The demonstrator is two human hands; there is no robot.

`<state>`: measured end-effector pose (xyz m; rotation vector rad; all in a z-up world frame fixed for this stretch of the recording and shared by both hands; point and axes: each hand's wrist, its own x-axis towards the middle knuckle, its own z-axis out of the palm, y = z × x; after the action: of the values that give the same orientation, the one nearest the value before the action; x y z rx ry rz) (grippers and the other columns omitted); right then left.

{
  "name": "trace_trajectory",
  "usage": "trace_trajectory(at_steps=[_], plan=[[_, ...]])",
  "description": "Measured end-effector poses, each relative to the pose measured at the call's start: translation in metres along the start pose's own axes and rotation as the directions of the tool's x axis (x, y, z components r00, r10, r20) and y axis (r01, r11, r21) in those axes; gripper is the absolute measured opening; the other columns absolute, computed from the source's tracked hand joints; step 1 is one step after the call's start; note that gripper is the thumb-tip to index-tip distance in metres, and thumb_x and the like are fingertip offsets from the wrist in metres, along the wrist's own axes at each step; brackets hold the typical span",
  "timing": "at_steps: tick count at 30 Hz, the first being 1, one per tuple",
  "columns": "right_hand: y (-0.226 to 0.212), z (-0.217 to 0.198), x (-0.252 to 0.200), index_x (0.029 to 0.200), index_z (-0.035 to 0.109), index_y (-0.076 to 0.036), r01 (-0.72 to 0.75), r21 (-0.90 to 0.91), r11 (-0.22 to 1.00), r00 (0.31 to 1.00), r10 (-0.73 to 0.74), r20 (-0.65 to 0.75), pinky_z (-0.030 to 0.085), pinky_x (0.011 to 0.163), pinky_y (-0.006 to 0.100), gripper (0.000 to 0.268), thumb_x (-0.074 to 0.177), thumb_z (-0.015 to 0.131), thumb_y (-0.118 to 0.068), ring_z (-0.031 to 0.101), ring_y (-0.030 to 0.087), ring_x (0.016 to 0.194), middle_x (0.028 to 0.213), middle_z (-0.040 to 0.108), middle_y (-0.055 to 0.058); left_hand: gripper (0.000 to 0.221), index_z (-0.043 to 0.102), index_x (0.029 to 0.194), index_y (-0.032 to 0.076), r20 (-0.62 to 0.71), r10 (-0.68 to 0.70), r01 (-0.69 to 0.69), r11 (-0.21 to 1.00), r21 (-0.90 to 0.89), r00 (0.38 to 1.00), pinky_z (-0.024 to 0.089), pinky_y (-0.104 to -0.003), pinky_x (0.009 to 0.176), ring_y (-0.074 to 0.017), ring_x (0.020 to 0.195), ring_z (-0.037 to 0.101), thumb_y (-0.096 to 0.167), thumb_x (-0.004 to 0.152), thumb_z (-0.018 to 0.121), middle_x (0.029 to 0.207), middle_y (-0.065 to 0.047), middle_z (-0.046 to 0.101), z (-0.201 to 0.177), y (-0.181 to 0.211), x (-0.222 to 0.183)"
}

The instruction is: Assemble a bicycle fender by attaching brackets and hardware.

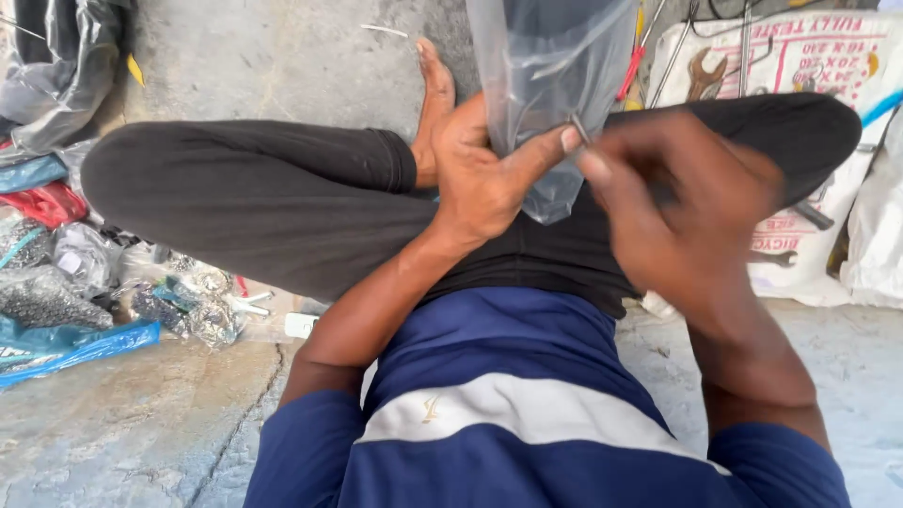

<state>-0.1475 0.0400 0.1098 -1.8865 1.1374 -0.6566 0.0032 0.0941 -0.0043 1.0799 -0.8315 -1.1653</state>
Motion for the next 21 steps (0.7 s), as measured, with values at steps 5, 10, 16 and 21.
trace_trajectory(at_steps=[5,10,16,21], plan=[[-0.008,-0.02,-0.013,0.102,0.068,0.001,-0.037,-0.001,0.999,0.993,0.036,0.113,0.055,0.065,0.024,0.01,0.103,0.077,-0.005,0.071,0.012,0.07,0.083,0.072,0.006,0.019,0.072,0.112,-0.002,0.019,-0.015,0.015,1.0,0.002,1.0,0.055,-0.027,0.087,-0.0104,0.087,0.069,0.003,0.096,0.08,0.096,-0.007,0.075,0.01,-0.002,0.012],[0.068,-0.051,-0.029,0.118,0.055,0.003,-0.283,0.275,0.919,0.924,0.338,-0.18,0.05,0.075,0.025,0.017,0.113,0.064,-0.01,0.06,0.013,0.08,0.097,0.062,0.008,0.012,0.073,0.105,-0.002,-0.063,0.024,-0.022,0.999,0.034,0.998,0.054,-0.027,0.089,-0.0111,0.086,0.069,0.003,0.097,0.08,0.094,-0.006,0.076,-0.01,0.015,0.018],[0.385,0.144,0.059,0.086,0.068,-0.001,-0.082,-0.287,0.954,0.995,0.064,-0.071,0.054,0.063,0.041,0.01,0.09,0.076,-0.004,0.069,0.026,0.068,0.076,0.069,0.013,0.017,0.068,0.107,-0.004,-0.129,-0.055,0.034,0.987,-0.159,0.99,0.056,-0.027,0.085,-0.0123,0.086,0.069,-0.002,0.095,0.08,0.097,-0.009,0.074,-0.014,0.014,0.022],[0.468,0.182,0.058,0.089,0.07,-0.003,-0.459,0.006,0.888,0.882,0.455,0.122,0.058,0.068,0.04,0.014,0.101,0.066,-0.01,0.072,0.025,0.072,0.081,0.072,0.014,0.015,0.068,0.106,-0.003,-0.154,-0.044,0.018,0.986,-0.168,0.987,0.056,-0.026,0.083,-0.0131,0.082,0.069,-0.005,0.096,0.079,0.094,-0.01,0.075,-0.025,0.015,0.026]])
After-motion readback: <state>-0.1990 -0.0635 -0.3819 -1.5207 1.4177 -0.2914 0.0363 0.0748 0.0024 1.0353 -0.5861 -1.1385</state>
